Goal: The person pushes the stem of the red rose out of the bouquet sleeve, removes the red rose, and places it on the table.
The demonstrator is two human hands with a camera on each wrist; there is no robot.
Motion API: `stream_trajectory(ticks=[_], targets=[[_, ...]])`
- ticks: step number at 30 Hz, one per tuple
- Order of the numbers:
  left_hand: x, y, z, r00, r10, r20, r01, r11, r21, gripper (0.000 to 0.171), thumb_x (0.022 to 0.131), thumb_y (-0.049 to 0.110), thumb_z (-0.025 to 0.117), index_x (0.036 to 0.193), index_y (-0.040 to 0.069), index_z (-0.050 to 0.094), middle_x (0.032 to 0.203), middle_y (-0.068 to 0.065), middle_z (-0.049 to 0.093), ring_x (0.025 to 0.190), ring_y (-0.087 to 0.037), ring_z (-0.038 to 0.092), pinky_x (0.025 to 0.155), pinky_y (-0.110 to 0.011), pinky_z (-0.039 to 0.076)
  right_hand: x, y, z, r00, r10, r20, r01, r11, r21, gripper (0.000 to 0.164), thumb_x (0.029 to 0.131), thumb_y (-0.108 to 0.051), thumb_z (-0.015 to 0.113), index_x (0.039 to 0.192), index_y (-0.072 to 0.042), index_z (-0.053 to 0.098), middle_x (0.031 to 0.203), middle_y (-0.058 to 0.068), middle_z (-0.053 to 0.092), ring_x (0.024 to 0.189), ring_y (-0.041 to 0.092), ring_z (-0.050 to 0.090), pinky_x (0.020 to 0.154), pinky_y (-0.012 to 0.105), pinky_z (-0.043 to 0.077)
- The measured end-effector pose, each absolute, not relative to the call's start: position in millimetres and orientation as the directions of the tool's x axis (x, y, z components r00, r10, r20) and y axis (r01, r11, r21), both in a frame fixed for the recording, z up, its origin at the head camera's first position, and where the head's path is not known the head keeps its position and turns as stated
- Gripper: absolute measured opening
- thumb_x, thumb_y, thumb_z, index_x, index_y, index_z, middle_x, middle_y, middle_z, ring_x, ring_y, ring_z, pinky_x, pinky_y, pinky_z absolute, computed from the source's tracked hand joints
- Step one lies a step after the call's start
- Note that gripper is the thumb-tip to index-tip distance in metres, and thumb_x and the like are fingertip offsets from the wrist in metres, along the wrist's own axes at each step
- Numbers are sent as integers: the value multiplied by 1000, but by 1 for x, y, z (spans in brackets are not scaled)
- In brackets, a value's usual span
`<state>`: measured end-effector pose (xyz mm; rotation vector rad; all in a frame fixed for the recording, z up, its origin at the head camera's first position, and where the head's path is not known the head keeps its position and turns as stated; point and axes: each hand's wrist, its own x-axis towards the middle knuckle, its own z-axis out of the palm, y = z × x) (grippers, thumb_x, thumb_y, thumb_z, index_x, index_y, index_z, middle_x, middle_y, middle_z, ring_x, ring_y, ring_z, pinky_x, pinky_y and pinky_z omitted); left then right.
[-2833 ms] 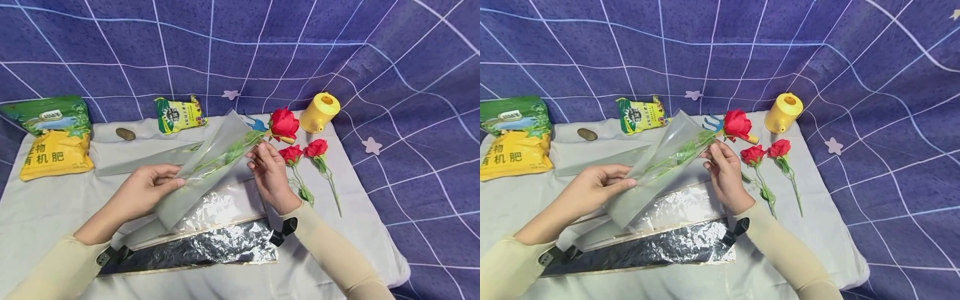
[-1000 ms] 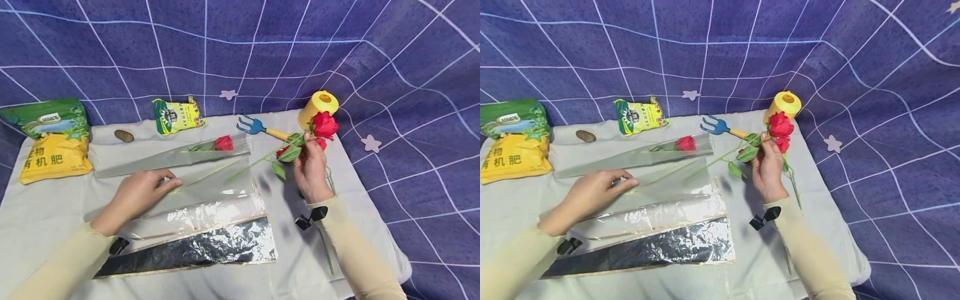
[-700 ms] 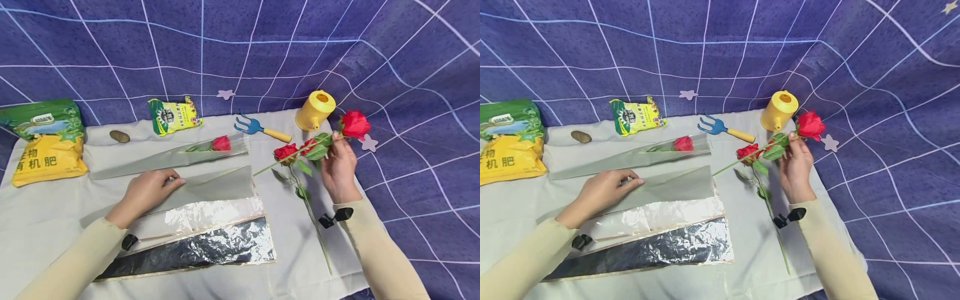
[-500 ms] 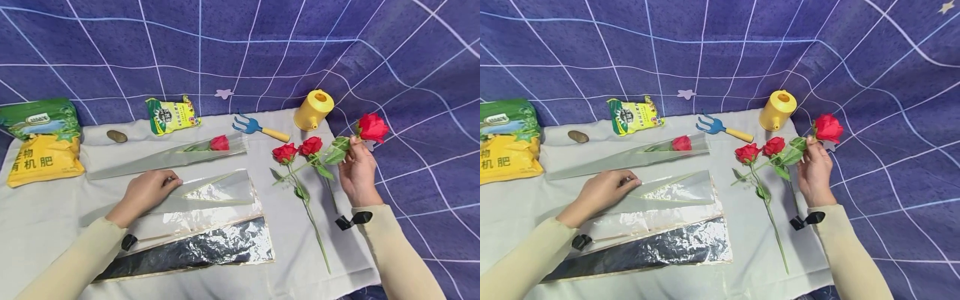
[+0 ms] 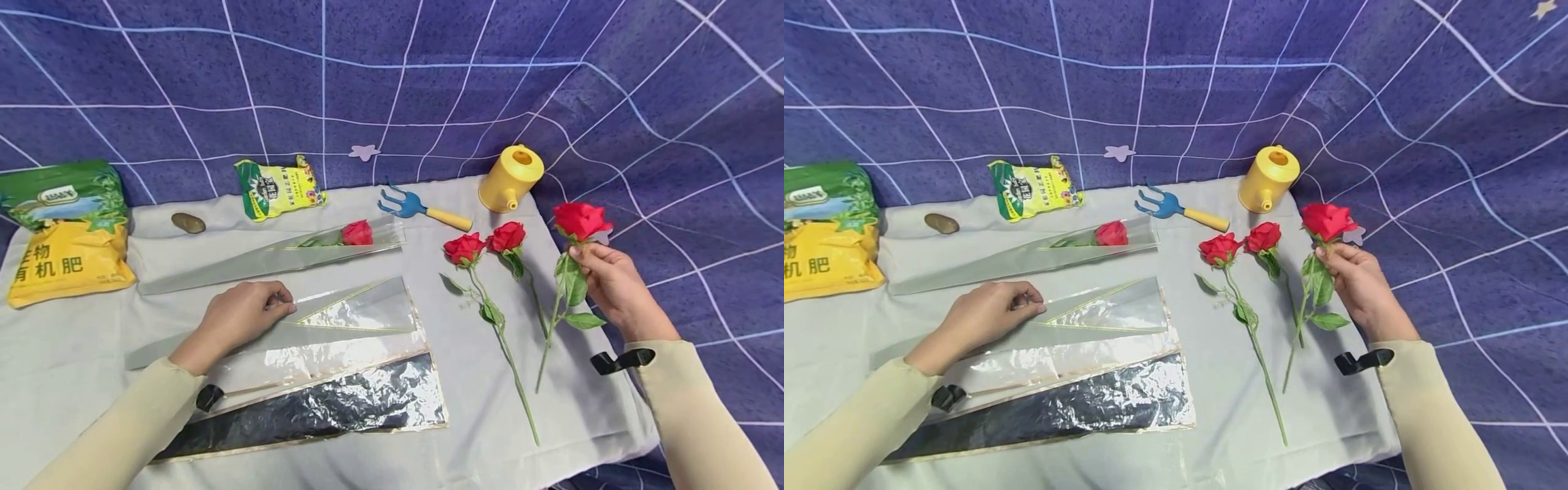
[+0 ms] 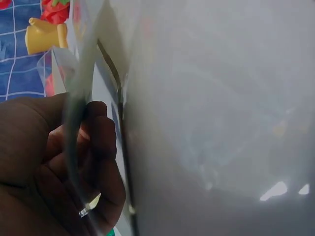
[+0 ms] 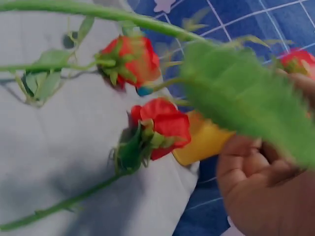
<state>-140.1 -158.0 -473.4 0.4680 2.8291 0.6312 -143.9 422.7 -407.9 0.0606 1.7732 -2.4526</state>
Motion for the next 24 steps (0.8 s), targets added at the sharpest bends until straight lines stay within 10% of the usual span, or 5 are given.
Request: stream_trajectory(ticks=[10, 24], targets=[[-142, -157, -469, -939, 331, -93, 241, 828, 506, 15, 92, 37, 60, 89, 22, 62, 64, 10, 53, 57, -12, 49, 48, -32, 37, -153, 407, -429, -980, -69, -187, 118, 557, -822, 31, 87, -22, 68, 104, 4, 66, 87, -5, 68, 76, 6, 58, 63, 22, 46], [-140, -155, -465, -937, 330, -118, 226, 827, 515, 23, 91, 43, 59, 102, 23, 62, 80, 8, 61, 72, -12, 57, 57, -38, 44, -175, 382, -465, -991, -88, -100, -5, 775, -632, 16, 84, -20, 71, 87, -5, 70, 71, 1, 63, 59, 6, 49, 50, 22, 39]])
